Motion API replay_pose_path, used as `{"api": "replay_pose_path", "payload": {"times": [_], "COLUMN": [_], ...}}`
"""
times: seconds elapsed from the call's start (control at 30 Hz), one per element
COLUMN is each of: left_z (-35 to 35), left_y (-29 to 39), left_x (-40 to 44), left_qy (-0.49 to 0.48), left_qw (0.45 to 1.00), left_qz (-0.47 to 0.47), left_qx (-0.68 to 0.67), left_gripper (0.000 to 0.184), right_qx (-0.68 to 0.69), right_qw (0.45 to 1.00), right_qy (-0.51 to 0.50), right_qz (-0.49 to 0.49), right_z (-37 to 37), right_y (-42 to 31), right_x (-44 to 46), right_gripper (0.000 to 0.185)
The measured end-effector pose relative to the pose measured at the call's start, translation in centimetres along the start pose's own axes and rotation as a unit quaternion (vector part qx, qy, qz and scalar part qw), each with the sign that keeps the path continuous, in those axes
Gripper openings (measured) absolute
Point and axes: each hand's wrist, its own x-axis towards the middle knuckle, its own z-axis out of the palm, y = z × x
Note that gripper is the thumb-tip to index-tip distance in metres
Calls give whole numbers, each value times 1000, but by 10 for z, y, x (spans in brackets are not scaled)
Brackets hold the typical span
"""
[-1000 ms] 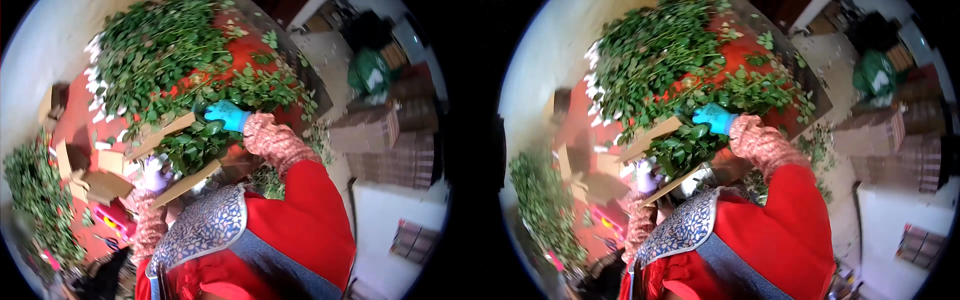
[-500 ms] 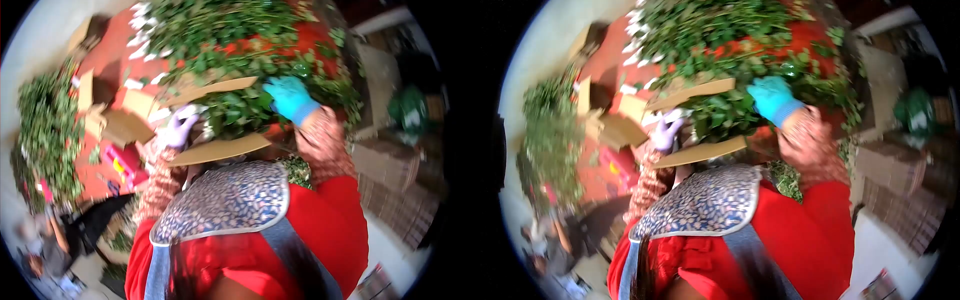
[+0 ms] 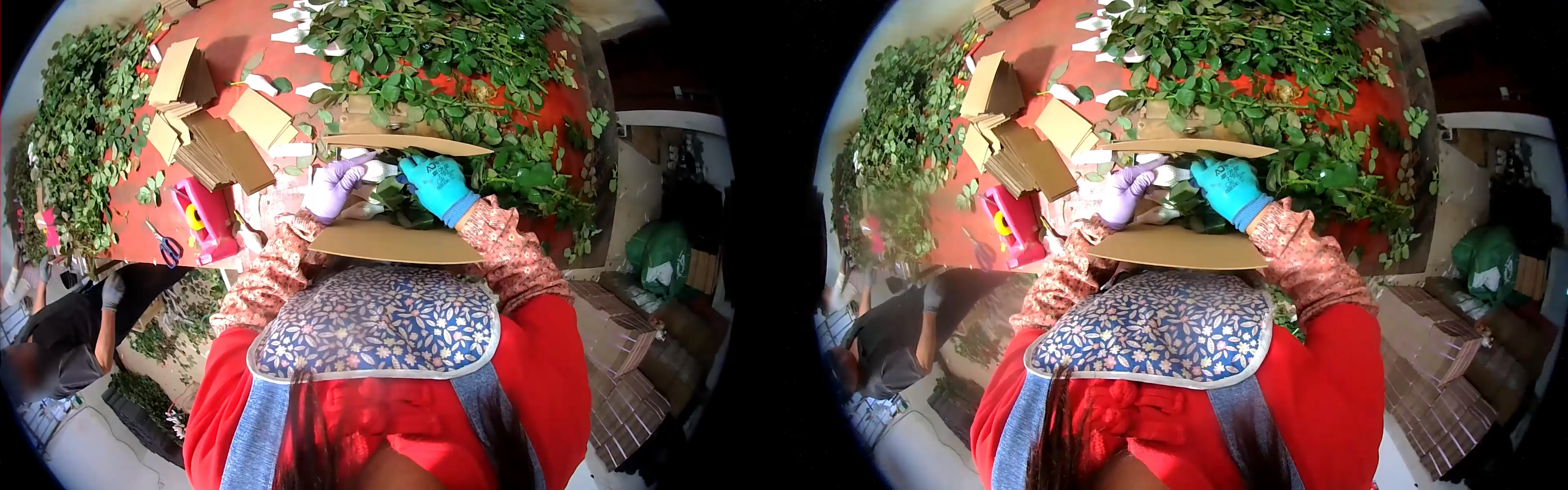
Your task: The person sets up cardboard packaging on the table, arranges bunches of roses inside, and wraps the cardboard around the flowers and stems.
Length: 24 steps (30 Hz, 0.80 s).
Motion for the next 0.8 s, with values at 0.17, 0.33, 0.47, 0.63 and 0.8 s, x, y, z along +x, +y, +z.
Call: {"api": "replay_pose_path", "payload": {"times": [0.17,0.33,0.47,0.63,0.8], "left_z": [-41,-50,-32,-2,1], "left_y": [-7,-23,-30,18,-16], "left_x": [-15,-22,4,23,34], "left_qy": [196,186,143,137,174], "left_qw": [980,974,987,967,975], "left_qz": [-15,-71,-56,-148,-134], "left_qx": [-29,-112,-48,-153,-24], "left_gripper": [22,16,23,21,21], "right_qx": [106,146,101,137,161], "right_qw": [990,986,988,983,981], "right_qy": [91,69,110,118,104], "right_qz": [20,45,33,37,32], "right_z": [29,40,42,44,36], "right_y": [25,21,20,20,17], "right_x": [-7,-7,-8,-11,-12], "right_gripper": [17,20,26,28,30]}}
